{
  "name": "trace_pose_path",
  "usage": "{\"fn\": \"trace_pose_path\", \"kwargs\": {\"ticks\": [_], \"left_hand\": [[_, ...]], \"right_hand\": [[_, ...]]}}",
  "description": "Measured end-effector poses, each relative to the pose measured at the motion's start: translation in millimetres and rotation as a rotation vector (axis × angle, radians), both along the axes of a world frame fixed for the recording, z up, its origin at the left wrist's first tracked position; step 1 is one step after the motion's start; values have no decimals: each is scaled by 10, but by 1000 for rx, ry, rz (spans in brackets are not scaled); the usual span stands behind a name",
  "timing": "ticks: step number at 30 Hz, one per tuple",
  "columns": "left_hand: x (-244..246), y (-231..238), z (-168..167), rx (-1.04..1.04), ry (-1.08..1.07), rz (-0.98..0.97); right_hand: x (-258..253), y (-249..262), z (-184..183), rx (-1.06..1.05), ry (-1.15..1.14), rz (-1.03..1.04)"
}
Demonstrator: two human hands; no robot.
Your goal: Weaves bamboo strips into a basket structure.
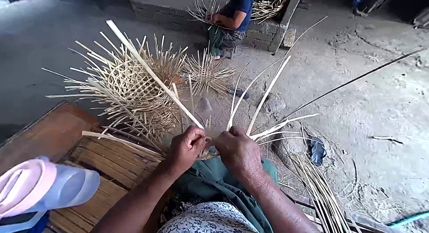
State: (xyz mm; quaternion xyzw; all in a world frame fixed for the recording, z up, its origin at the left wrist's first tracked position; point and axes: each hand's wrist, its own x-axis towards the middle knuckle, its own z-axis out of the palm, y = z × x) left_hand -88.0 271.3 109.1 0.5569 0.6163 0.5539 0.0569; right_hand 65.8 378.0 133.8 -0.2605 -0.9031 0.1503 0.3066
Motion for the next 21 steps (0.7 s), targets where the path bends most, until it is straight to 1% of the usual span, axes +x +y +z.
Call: {"fn": "trace_pose_path", "kwargs": {"ticks": [1,2,3,4,5,7,10,11,13,15,18,21], "left_hand": [[0,33,37,-14,82,67],[1,64,48,48,182,120],[-4,97,56,162,281,138],[-7,127,89,246,370,111],[-3,151,132,261,449,56],[-19,182,161,114,602,-4],[-192,212,228,-188,752,25],[-249,209,284,-248,757,32],[-318,172,385,-312,700,30],[-321,123,449,-350,600,31],[-278,49,477,-414,452,11],[-269,-36,409,-365,399,12]], "right_hand": [[-17,-11,-12,15,-3,0],[-33,-19,-25,30,-8,0],[-49,-16,-32,40,-2,5],[-64,0,-32,41,18,17],[-67,19,-34,32,49,39],[-26,52,-75,-33,125,106],[87,160,-186,-147,271,158],[127,185,-225,-190,299,144],[167,194,-295,-323,311,117],[153,175,-327,-499,342,128],[95,141,-281,-649,409,138],[42,158,-158,-854,372,125]]}}
